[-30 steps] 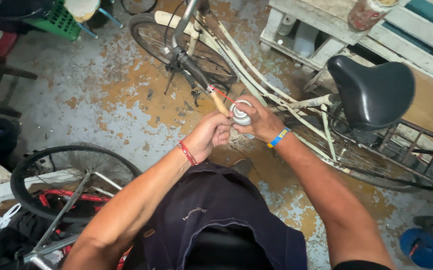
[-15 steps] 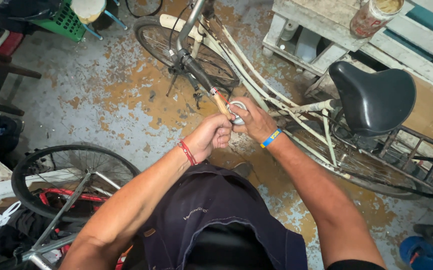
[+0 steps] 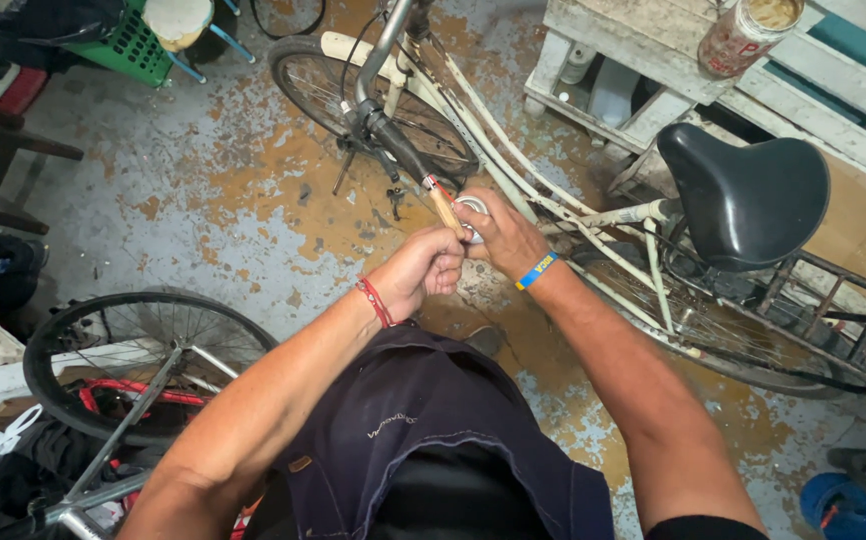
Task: Lubricating and loosening bicycle handlebar grips using a spray lubricant and a screwdriver.
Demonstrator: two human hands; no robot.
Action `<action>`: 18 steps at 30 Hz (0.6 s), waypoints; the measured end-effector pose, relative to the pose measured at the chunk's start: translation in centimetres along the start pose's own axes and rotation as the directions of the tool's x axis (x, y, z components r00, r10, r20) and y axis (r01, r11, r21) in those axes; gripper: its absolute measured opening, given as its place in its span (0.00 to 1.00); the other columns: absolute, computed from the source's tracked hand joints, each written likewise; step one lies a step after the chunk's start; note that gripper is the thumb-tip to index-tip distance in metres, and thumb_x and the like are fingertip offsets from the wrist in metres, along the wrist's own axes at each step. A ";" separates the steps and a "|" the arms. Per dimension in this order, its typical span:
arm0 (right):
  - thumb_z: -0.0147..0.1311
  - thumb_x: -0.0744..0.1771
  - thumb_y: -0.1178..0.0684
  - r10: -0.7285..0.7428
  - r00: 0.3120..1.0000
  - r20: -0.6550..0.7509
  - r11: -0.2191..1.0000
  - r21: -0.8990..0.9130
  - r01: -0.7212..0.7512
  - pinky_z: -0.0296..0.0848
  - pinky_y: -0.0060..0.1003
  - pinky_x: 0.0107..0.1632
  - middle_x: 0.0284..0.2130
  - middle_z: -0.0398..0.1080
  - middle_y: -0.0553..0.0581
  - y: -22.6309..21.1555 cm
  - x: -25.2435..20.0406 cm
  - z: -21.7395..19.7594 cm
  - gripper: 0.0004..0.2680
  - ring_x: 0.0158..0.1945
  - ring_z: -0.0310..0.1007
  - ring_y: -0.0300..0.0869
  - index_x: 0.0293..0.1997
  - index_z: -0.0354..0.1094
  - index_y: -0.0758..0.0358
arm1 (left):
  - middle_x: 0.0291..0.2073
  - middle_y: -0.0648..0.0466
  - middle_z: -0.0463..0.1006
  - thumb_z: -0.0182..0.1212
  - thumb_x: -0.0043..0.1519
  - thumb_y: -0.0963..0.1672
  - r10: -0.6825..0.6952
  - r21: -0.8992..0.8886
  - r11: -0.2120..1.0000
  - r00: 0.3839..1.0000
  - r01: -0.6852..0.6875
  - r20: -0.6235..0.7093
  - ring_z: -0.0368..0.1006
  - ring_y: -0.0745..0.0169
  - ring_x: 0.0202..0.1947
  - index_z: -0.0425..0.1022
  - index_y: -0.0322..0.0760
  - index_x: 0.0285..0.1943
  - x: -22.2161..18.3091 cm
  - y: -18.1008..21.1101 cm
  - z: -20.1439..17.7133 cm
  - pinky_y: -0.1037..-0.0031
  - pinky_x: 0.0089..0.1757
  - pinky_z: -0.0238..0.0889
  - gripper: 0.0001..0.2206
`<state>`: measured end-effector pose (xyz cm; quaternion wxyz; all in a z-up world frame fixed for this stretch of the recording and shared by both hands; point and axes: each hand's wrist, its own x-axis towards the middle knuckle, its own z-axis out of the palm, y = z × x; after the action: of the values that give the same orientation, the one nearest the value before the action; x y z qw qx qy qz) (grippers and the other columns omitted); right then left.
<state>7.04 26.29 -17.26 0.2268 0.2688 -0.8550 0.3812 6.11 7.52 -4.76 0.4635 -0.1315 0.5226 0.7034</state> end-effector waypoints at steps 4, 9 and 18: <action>0.67 0.64 0.47 0.000 1.000 0.004 1.000 -0.008 0.000 0.78 0.56 0.49 0.58 0.65 0.67 0.4 0.0 0.3 0.25 0.54 0.74 0.65 0.67 0.62 0.56 | 0.20 0.69 0.54 0.57 0.55 0.43 0.003 0.005 1.000 1.000 -0.003 0.001 0.56 0.78 0.18 0.63 0.49 0.45 -0.3 0.3 0.1 0.79 0.26 0.61 0.12; 0.66 0.65 0.45 0.004 1.000 -0.005 1.000 -0.008 -0.004 0.77 0.55 0.51 0.58 0.66 0.67 0.3 -0.2 0.3 0.25 0.55 0.74 0.64 0.68 0.62 0.54 | 0.20 0.69 0.53 0.57 0.54 0.42 -0.002 0.001 1.000 1.000 0.002 -0.010 0.56 0.78 0.18 0.64 0.48 0.48 1.3 -1.1 -1.1 0.80 0.26 0.60 0.14; 0.71 0.63 0.49 0.081 0.994 -0.070 0.995 -0.047 -0.084 0.80 0.53 0.46 0.56 0.68 0.65 1.1 -5.8 -1.1 0.24 0.50 0.77 0.62 0.64 0.61 0.49 | 0.20 0.69 0.53 0.57 0.54 0.42 0.005 0.012 1.000 1.000 -0.005 -0.001 0.56 0.79 0.19 0.63 0.45 0.52 -0.5 0.4 0.3 0.80 0.27 0.61 0.17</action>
<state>10.86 29.40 -20.61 0.2466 0.2142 -0.8664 0.3778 6.16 7.56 -4.08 0.4621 -0.1277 0.5276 0.7012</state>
